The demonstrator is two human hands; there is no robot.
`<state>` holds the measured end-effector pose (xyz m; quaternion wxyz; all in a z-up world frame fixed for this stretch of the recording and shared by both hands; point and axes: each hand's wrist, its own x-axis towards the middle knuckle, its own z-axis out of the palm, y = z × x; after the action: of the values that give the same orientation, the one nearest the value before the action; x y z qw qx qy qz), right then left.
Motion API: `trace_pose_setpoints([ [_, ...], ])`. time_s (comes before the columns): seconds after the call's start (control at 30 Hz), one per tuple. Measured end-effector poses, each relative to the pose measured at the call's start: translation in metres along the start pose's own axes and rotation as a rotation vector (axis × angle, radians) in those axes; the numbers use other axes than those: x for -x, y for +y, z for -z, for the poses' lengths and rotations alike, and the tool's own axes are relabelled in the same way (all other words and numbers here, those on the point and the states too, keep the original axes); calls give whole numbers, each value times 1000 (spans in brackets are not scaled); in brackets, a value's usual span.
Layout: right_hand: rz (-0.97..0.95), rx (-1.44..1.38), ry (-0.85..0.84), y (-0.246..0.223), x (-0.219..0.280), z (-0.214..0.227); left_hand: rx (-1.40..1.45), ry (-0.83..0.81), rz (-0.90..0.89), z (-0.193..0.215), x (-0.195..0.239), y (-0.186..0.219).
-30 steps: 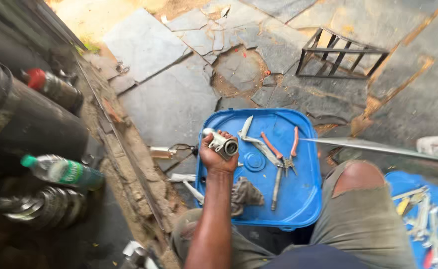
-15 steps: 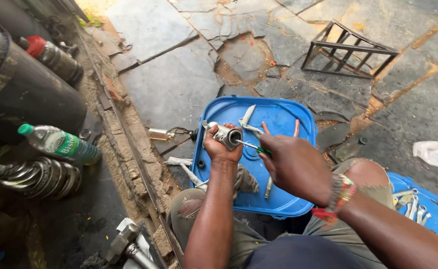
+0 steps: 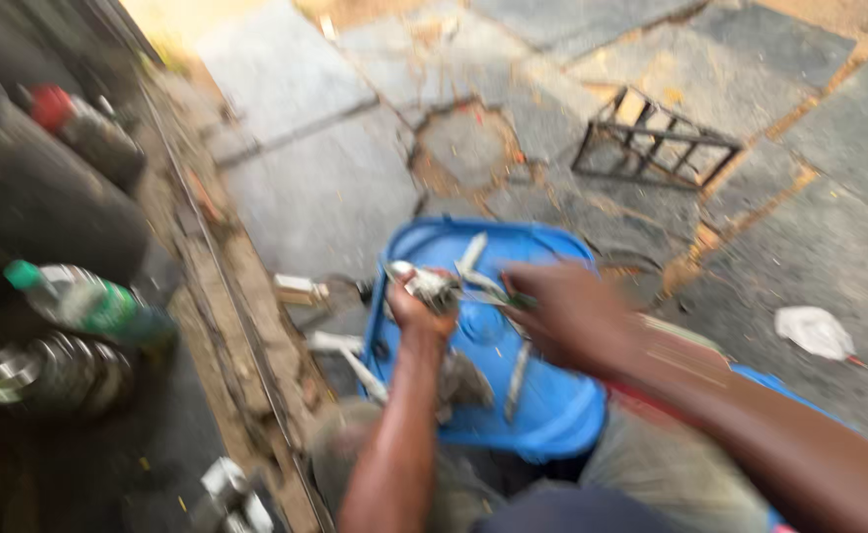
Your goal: The person sits on the ground and works on a mechanical assembly placed on a blue tray. They use a screwdriver to manipulate internal components, a hammer to tap a metal part, and pliers to grip and adjust a small metal piece. The person also wipes the parts with a cloth and handles a small green bottle.
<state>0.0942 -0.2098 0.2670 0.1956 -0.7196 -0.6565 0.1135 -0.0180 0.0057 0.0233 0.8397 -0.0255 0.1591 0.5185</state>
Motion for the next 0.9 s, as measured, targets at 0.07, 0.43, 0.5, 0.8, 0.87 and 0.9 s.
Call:
trace_pose_setpoints([
  [0.07,-26,-26,129,3,43,33,14,-12,103,-11,-7,2],
  [0.43,72,18,137,-14,48,-8,171,-47,100,-3,22,-5],
  [0.5,87,9,121,-16,34,-18,255,-32,138,-2,28,-2],
  [0.8,83,25,98,-21,18,-33,192,6,35,-16,28,0],
  [0.87,95,47,106,-23,17,-34,183,-31,90,-20,35,-5],
  [0.9,85,70,98,-23,16,-35,166,-53,127,-24,37,-6],
])
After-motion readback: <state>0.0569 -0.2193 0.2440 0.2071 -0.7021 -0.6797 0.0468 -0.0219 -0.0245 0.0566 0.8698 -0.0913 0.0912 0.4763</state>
